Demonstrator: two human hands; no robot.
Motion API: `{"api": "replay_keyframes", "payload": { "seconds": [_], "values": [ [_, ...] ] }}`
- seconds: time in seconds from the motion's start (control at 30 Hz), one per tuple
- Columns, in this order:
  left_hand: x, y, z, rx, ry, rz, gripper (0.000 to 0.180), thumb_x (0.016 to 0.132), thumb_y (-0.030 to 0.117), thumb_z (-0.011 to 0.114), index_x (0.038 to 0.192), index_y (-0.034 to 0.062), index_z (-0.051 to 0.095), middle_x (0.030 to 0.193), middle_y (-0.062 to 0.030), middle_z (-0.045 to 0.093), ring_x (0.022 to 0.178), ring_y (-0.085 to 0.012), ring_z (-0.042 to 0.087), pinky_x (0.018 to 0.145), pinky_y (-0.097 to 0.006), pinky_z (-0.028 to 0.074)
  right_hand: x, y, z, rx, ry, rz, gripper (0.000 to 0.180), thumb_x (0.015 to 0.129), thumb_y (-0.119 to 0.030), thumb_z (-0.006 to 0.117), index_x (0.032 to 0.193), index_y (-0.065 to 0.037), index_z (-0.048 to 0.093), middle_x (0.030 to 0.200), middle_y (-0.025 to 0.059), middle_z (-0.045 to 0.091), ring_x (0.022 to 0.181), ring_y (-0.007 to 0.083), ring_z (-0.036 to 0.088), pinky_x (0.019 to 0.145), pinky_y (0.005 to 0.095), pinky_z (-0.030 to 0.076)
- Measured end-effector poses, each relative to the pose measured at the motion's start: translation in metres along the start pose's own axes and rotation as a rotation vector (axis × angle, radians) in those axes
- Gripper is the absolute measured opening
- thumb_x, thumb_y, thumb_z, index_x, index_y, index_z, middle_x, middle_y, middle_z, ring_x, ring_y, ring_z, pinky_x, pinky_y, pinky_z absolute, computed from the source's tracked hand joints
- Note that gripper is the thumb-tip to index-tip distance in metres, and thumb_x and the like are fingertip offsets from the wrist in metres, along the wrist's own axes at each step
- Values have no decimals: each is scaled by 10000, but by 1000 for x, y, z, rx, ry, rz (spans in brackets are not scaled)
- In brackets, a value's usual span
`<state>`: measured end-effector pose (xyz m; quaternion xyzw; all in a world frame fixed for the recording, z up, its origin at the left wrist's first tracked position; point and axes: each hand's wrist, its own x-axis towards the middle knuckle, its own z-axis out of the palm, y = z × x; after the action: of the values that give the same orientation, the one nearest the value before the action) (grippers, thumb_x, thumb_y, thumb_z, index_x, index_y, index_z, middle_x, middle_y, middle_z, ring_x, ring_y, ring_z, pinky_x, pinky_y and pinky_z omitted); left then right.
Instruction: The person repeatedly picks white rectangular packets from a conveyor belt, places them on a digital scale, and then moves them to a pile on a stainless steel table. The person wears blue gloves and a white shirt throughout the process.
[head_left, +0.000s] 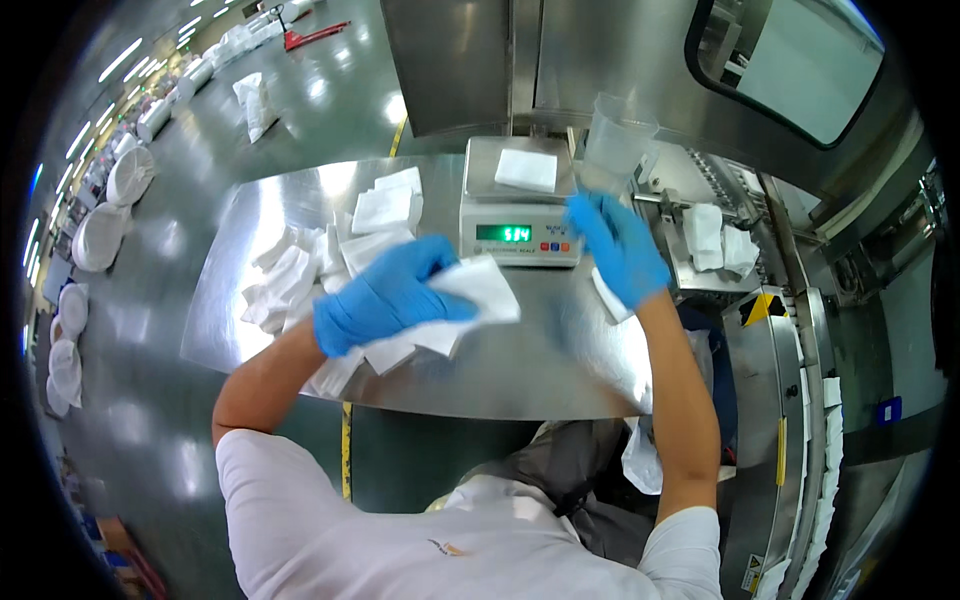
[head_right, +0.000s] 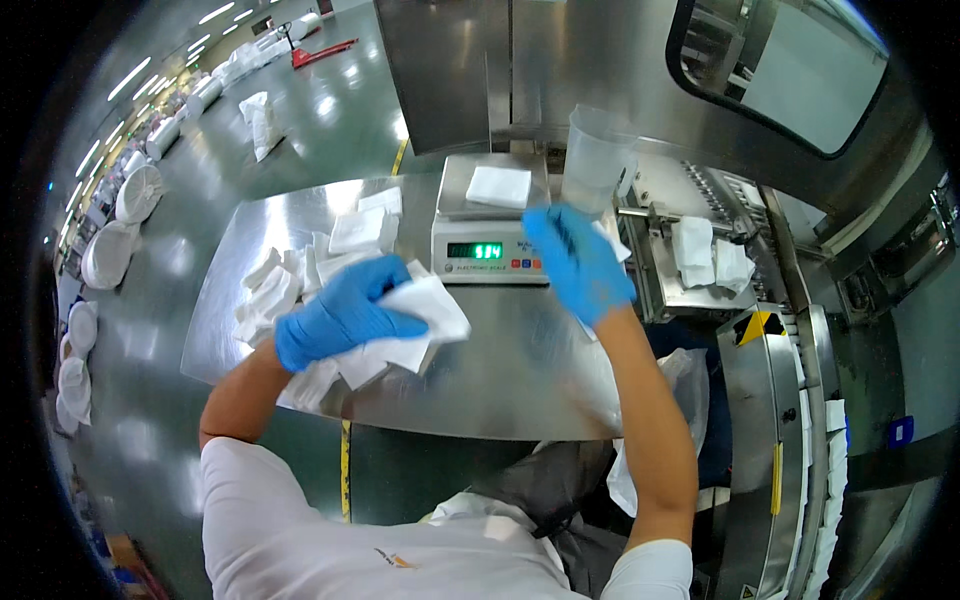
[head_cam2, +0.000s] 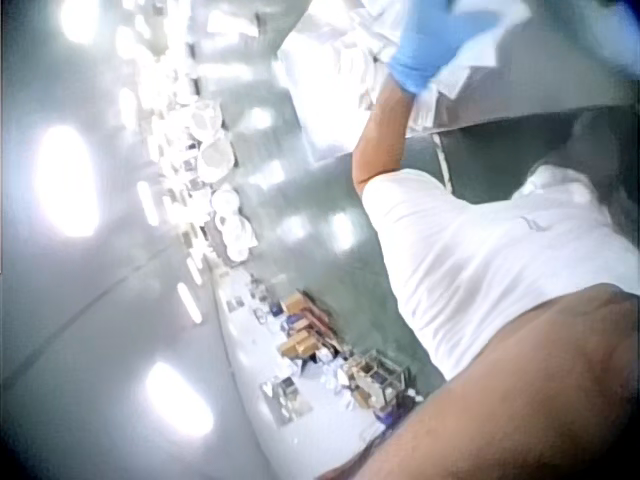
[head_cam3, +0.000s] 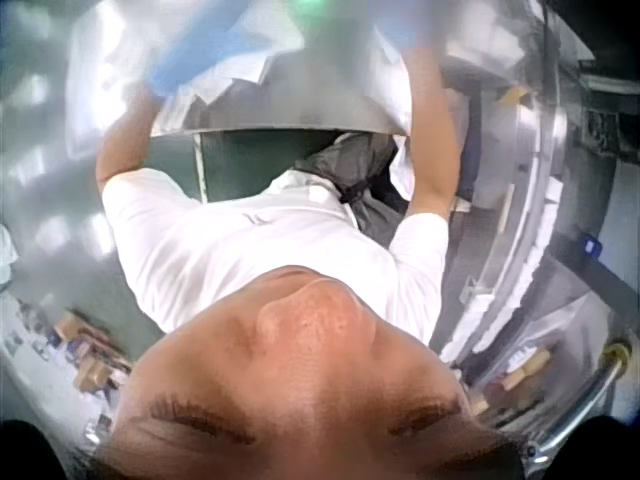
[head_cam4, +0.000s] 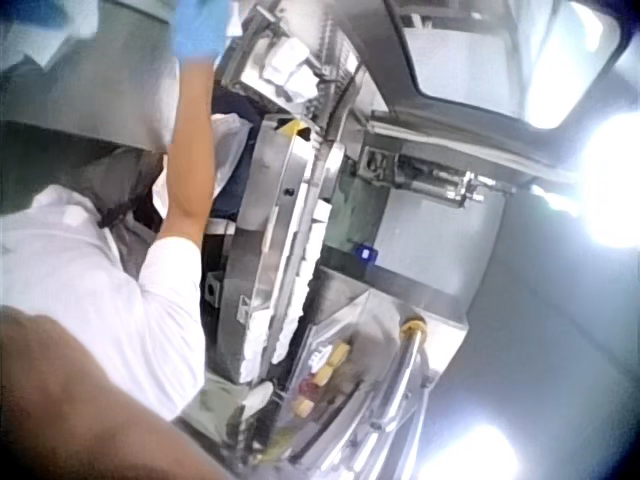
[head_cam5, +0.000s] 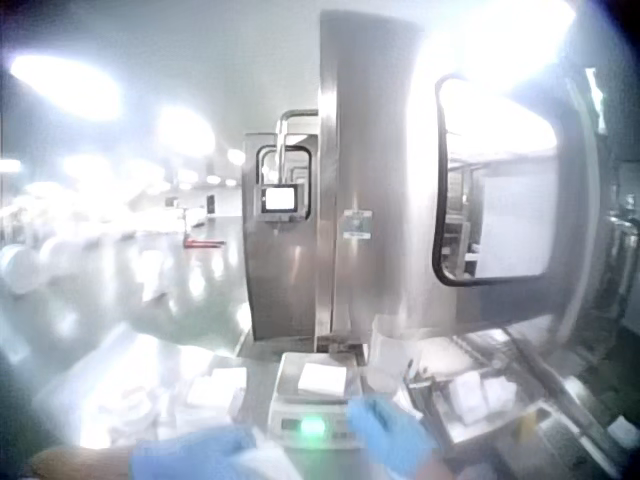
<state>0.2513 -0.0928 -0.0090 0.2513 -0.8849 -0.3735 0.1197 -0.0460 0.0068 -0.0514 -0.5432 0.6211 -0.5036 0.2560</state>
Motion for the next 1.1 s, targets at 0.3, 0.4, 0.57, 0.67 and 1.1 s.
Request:
{"api": "replay_keyframes", "payload": {
  "seconds": [0.3, 0.4, 0.57, 0.67, 1.1],
  "values": [
    [-20, 51, 106, -258, -310, 127, 443, 829, 326, 842, 1075, 40, 610, 980, -114, 669, 878, -181, 635, 772, -331, 519, -195, -29, 33, 334, 96, 426, 299, 941, -266, 737, 1097, -15, 693, 907, 54, 699, 770, 110, 638, 681, 265, 532],
    [-25, 59, 132, -363, -363, 130, 417, 834, 301, 840, 1066, 35, 617, 982, -103, 668, 867, -171, 632, 769, -324, 520, -236, -22, 36, 424, 270, 474, 294, 949, -256, 728, 1094, -4, 683, 865, 50, 693, 676, 73, 608, 565, 226, 494],
    [-34, 71, 188, -585, -408, -31, 330, 838, 213, 827, 1052, 47, 638, 965, -59, 662, 854, -138, 623, 768, -307, 523, -295, -10, 21, 598, 417, 409, 277, 943, -193, 723, 1135, -2, 666, 899, 56, 695, 701, 88, 622, 565, 218, 501],
    [-34, 91, 217, -745, -479, -136, 295, 853, 139, 790, 1085, 32, 642, 970, -59, 669, 875, -134, 634, 779, -289, 531, -339, 3, 8, 544, 461, 474, 344, 913, -133, 744, 1209, -4, 627, 1016, 75, 686, 833, 127, 647, 713, 269, 552],
    [13, 295, 418, -990, -846, 309, 512, 882, 18, 698, 1359, -42, 522, 1239, -156, 634, 1096, -222, 645, 951, -334, 535, -502, -40, -99, 416, 1312, 383, 294, 977, -213, 686, 1159, -6, 586, 845, 95, 693, 614, 133, 659, 525, 266, 531]
  ]
}}
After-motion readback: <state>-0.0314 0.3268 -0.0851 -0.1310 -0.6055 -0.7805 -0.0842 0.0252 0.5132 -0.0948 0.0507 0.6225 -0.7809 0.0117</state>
